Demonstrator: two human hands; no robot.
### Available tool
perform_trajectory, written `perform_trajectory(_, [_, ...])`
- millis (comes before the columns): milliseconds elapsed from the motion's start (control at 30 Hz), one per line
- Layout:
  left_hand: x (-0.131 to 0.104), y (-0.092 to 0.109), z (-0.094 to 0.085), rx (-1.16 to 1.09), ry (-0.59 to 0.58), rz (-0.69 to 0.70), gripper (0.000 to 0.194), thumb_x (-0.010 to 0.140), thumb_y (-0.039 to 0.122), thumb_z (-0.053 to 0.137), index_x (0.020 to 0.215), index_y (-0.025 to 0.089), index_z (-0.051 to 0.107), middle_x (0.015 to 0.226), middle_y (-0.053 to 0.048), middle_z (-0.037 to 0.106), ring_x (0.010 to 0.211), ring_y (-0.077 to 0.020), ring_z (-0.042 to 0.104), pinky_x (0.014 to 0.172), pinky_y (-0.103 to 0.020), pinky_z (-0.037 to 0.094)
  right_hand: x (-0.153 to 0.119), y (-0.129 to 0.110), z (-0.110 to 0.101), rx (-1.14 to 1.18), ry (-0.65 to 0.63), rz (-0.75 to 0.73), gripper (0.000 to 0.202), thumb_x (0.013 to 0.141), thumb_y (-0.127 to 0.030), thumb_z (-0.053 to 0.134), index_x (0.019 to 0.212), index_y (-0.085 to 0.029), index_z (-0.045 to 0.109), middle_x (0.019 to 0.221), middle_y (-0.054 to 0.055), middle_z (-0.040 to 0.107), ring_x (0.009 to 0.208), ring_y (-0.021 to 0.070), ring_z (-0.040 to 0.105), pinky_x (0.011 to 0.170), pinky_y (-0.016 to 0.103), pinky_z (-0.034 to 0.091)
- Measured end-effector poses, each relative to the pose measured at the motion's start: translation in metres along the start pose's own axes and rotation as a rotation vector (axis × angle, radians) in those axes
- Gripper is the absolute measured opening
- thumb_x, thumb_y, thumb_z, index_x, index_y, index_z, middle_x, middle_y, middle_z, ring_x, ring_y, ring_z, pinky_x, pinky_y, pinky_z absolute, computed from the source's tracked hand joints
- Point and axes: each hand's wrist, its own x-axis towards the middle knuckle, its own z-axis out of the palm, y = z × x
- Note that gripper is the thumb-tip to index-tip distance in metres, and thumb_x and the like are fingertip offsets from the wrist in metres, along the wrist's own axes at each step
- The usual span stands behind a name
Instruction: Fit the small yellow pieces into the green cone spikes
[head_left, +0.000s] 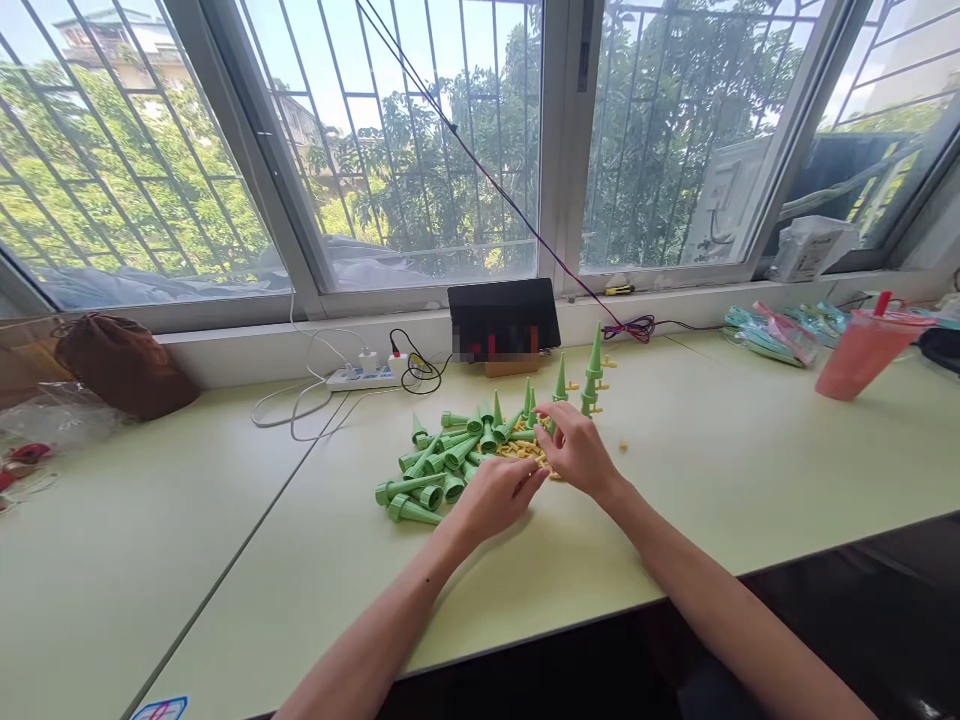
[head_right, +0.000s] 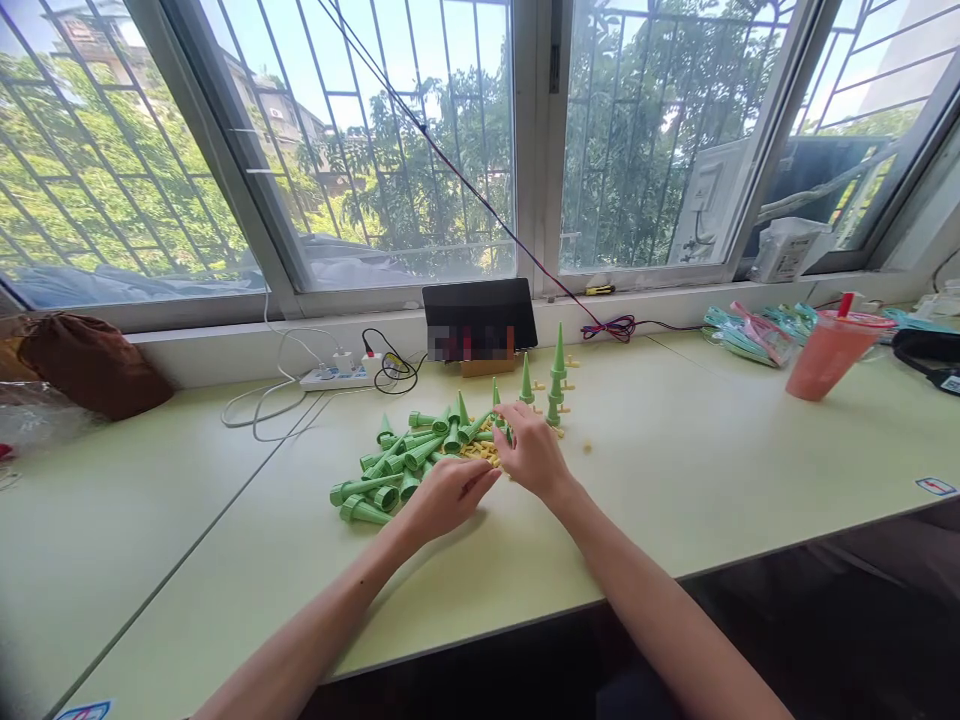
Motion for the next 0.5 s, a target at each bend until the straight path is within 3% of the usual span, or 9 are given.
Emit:
perform_trajectory(133, [-0.0001, -0.0004, 0.0007, 0.007, 0.008, 0.010, 0.039, 0.097, 0.031, 0.037, 0.061, 0.017, 0.044, 0.053, 0.004, 0.041, 0.050, -0.0093, 0.032, 0.054, -0.025, 0.024, -0.0007, 0.0004, 0.0020, -0.009, -0.059, 0.005, 0.033, 0.091, -0.024, 0.049, 0.123, -0.020, 0.056, 0.115, 0.008, 0.061, 0.062, 0.0127, 0.057, 0.069, 0.031, 0.051])
perform_trajectory(233, [0.0001, 0.0001, 0.0008, 0.019, 0.007, 0.013, 0.037, 0.096, 0.030, 0.038, 0.062, 0.017, 0.046, 0.054, 0.003, 0.043, 0.050, -0.0093, 0.033, 0.054, -0.025, 0.025, -0.0007, 0.0031, 0.0037, -0.030, -0.107, 0.004, 0.037, 0.092, -0.025, 0.046, 0.128, -0.021, 0.055, 0.124, 0.009, 0.059, 0.089, 0.0194, 0.063, 0.080, 0.033, 0.052])
perform_trajectory(367, [-0.0001, 0.0006, 0.0013, 0.041, 0.001, 0.026, 0.035, 0.095, 0.026, 0.040, 0.062, 0.017, 0.048, 0.054, 0.003, 0.045, 0.049, -0.0094, 0.036, 0.053, -0.025, 0.027, -0.0026, 0.0064, 0.0074, -0.104, -0.215, 0.066, 0.043, 0.094, -0.031, 0.044, 0.136, -0.021, 0.050, 0.137, 0.013, 0.051, 0.120, 0.0270, 0.054, 0.093, 0.039, 0.048])
perform_trajectory(500, [-0.0010, 0.0000, 0.0028, 0.056, -0.007, 0.035, 0.031, 0.093, 0.024, 0.042, 0.064, 0.018, 0.050, 0.055, 0.002, 0.048, 0.051, -0.0100, 0.038, 0.055, -0.025, 0.029, -0.0045, 0.0067, 0.0098, -0.138, -0.316, 0.120, 0.049, 0.094, -0.035, 0.044, 0.142, -0.022, 0.043, 0.143, 0.015, 0.044, 0.129, 0.0304, 0.046, 0.098, 0.044, 0.044])
